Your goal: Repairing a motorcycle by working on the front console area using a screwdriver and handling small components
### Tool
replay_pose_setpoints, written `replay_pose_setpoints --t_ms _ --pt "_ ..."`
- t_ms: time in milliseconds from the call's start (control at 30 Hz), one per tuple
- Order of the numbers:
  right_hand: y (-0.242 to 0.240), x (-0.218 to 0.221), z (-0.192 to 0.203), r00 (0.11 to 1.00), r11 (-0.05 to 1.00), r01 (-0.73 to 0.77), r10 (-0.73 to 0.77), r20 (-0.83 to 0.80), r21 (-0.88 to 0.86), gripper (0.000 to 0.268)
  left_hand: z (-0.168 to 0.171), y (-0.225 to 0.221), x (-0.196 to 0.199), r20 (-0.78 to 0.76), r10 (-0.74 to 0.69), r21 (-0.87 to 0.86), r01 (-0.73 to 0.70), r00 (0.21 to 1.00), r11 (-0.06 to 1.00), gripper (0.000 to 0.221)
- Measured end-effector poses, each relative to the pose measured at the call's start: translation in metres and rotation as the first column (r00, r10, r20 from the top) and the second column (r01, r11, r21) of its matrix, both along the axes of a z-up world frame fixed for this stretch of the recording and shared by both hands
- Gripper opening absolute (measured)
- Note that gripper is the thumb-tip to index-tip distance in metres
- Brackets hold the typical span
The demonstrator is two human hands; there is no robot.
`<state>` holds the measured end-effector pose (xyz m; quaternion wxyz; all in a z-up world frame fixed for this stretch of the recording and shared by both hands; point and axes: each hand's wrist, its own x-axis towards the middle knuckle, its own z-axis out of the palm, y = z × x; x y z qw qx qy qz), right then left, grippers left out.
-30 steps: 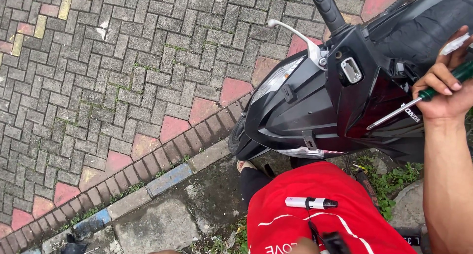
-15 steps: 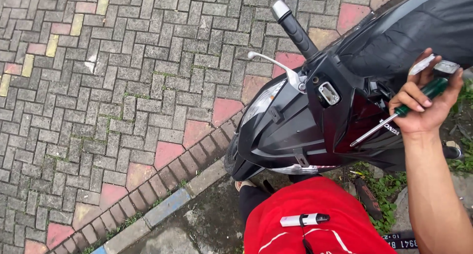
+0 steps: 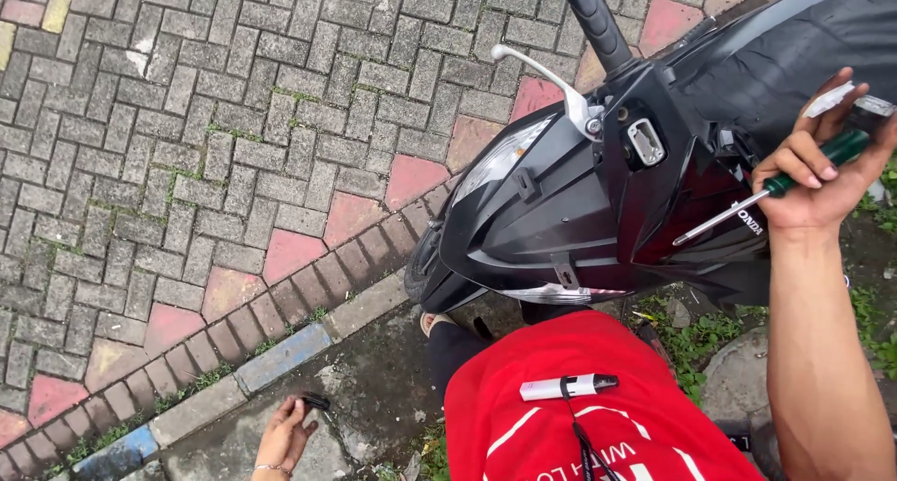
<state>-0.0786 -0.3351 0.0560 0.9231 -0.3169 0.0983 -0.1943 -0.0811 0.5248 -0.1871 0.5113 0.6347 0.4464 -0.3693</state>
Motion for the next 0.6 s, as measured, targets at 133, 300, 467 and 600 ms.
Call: replay_pose_setpoints --t_ms 133,300,467,600 --pt "-0.005 -0.001 -0.005 0.999 0.998 0.038 -0.038 0.002 0.044 0.043 -0.095 0.034 -0.023 -0.605 -0.759 0.102 0.969 0.239 0.224 0.054" --pt "-0.01 0.005 -0.007 0.997 0.997 0.076 -0.076 0.019 0.01 0.044 -0.093 0.047 -0.067 -0.378 -0.389 0.116 0.46 0.84 0.88 0.056" --pt "-0.012 0.003 -0.01 0.993 0.991 0.12 -0.12 -0.003 -0.059 0.042 -0.112 0.053 -0.088 -0.643 -0.764 -0.205 0.974 -0.062 0.093 0.04" --pt "-0.019 -0.003 -0.016 0.993 0.993 0.113 -0.111 0.034 -0.04 0.04 -0.14 0.048 -0.106 -0.573 -0.267 0.32 0.511 0.775 0.798 0.019"
